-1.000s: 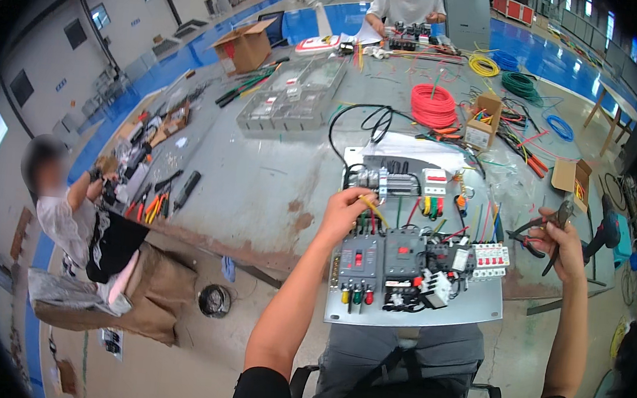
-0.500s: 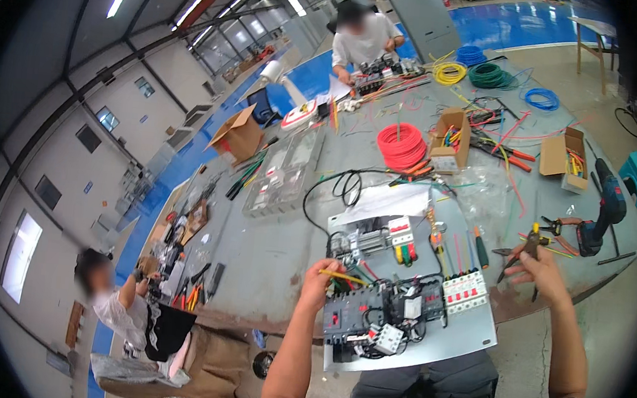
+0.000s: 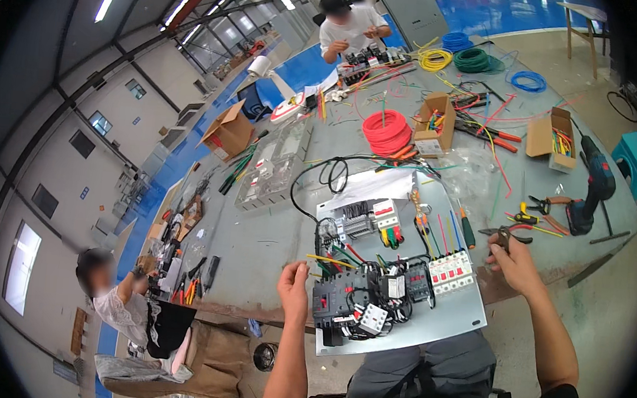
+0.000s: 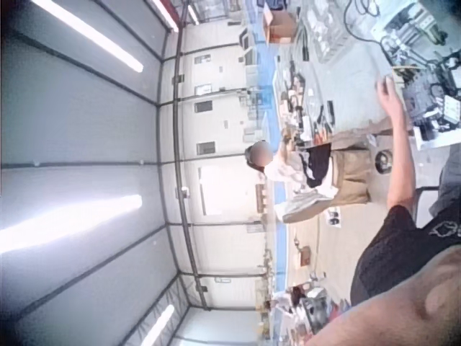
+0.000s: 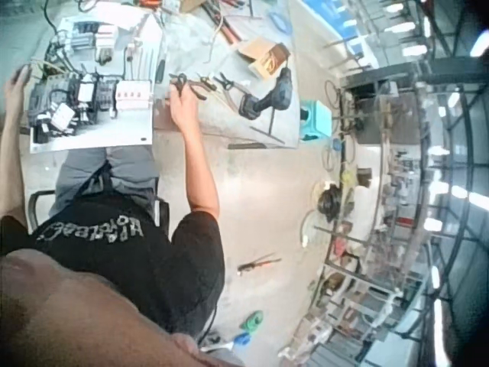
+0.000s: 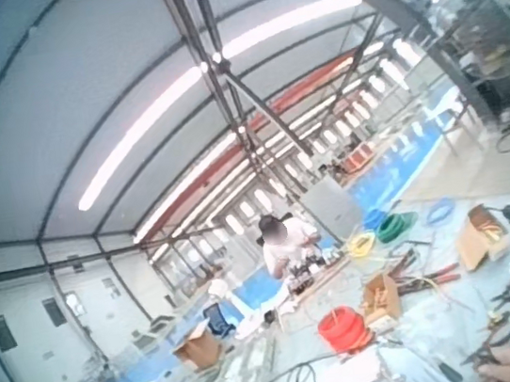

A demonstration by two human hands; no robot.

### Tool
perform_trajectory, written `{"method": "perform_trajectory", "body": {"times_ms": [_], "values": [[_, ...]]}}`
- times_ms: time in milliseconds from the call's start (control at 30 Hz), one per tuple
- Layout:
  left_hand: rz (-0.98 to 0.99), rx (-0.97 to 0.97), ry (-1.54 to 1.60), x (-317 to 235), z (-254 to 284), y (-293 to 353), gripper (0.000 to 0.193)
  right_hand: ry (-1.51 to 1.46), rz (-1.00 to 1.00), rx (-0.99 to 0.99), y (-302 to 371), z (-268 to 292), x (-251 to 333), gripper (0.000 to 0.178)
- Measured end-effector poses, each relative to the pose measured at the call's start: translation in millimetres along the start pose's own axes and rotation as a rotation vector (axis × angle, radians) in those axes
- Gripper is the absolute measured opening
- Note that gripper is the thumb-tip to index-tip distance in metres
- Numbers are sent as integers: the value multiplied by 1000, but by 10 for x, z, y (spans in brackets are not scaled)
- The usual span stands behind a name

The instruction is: The person strips and connects multiple colored wires to terminals on an electrical control panel. They use pliers and a screwdriver to strip insulation, insert wires into terminal blocks, and tighten connections.

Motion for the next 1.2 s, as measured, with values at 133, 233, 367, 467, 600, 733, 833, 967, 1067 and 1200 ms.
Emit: {"method": "perform_trajectory", "body": {"times_ms": [133,233,367,467,600,733,833,967,1067,1200], "values": [[-39,91,-198,84,25,163,21,48,52,-2,-69,-90,-75,21],[-280,16,-362,-307,-209,242,18,128,17,5,-159,13,-204,28],[-295,123,-322,-562,-342,558,19,75,9,2,-143,-116,-197,31],[-81,175,-316,-309,-445,559,27,75,31,-6,-174,-101,-226,31],[34,207,-354,-66,-484,304,33,91,47,-40,-215,-93,-267,32],[92,300,-163,-43,-678,185,32,75,48,-62,-272,-55,-265,33],[23,293,-148,-93,-797,183,27,85,25,-79,-261,-55,-281,34],[3,397,-254,-226,-1067,112,26,70,15,-57,-255,-44,-270,37],[60,463,-44,-65,-1128,-13,29,86,-6,-24,-236,-49,-234,43],[174,505,242,134,-1153,-31,29,-13,-3,23,-182,-117,305,47]]}}
Point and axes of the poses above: each hand's wrist, its own y-axis away from the middle knuckle, its own z-axis out of the back of the hand, x = y × z, the point moved 10 cm from there along -y, towards the middle knuckle, and after that the axes turned 4 degrees about -x, right-handed, at the moved point
